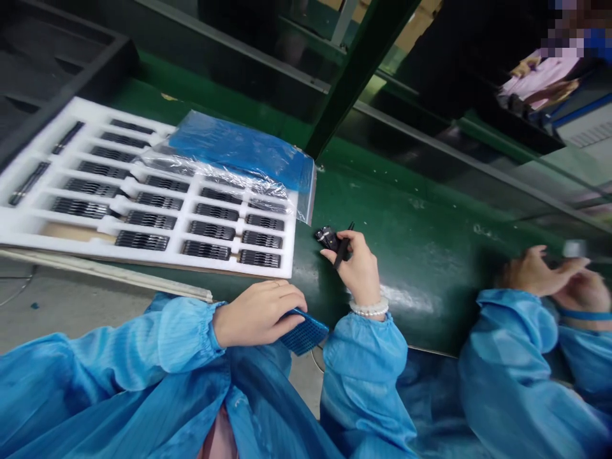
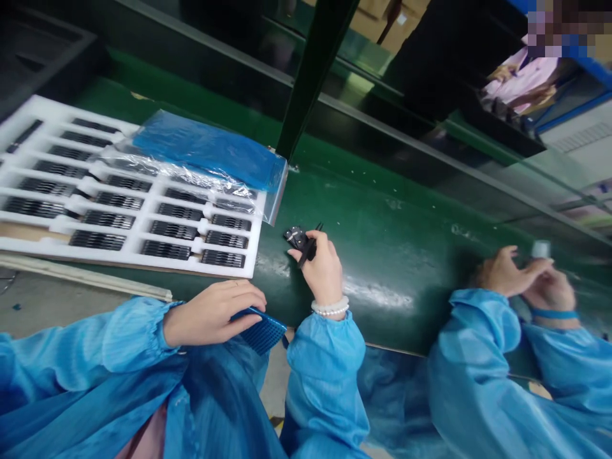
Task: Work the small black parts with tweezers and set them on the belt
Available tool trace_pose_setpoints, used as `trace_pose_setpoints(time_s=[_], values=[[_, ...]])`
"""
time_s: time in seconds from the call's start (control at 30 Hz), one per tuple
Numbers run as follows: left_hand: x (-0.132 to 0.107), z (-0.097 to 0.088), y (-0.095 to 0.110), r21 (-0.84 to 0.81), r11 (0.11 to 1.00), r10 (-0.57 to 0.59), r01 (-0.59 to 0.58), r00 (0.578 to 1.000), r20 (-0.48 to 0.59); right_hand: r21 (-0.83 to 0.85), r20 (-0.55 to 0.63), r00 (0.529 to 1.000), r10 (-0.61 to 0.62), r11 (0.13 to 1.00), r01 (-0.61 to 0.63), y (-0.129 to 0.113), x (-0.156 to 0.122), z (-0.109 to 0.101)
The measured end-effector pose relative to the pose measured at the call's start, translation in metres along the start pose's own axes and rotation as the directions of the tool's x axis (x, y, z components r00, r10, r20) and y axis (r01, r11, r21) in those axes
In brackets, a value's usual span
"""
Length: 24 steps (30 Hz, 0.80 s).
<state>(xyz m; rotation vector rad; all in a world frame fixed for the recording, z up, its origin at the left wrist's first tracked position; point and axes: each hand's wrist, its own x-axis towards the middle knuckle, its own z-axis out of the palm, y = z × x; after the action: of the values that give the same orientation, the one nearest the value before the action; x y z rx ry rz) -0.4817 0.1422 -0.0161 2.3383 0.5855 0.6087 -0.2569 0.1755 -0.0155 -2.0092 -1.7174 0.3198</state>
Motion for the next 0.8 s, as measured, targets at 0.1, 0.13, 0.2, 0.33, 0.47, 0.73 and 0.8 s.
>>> trace_pose_setpoints(time_s=[0.1,0.13,0.2,0.33,0.47,0.73,0.8], values=[[0.006,-0.005,0.005,0.029,1.000,0.013,-0.012,1.000,-0.023,0.062,-0.060,0.997,-0.052,0.997,0.055,0.002,0.003,-0.001],[0.007,-0.005,0.006,0.041,0.999,0.017,-0.015,0.999,-0.029,0.078,-0.085,0.995,-0.053,0.995,0.060,0.003,0.005,-0.002],[0.009,-0.005,0.006,0.056,0.998,0.019,-0.017,0.999,-0.033,0.048,-0.115,0.992,-0.047,0.997,0.053,0.005,0.007,-0.004],[0.007,-0.002,0.005,0.054,0.998,0.017,-0.016,1.000,-0.020,-0.102,-0.104,0.992,-0.076,0.993,0.065,0.001,0.009,-0.004],[0.003,0.001,0.005,0.048,0.999,-0.004,0.004,1.000,0.008,-0.118,-0.057,0.994,-0.090,0.990,0.083,-0.006,0.009,0.002],[-0.004,0.001,0.001,0.048,0.999,-0.025,0.024,1.000,0.019,-0.096,-0.045,0.995,-0.086,0.992,0.081,-0.006,0.010,-0.002],[-0.005,0.002,-0.001,0.055,0.998,-0.025,0.024,1.000,0.012,-0.109,-0.036,0.993,-0.111,0.988,0.106,-0.009,0.010,-0.003]])
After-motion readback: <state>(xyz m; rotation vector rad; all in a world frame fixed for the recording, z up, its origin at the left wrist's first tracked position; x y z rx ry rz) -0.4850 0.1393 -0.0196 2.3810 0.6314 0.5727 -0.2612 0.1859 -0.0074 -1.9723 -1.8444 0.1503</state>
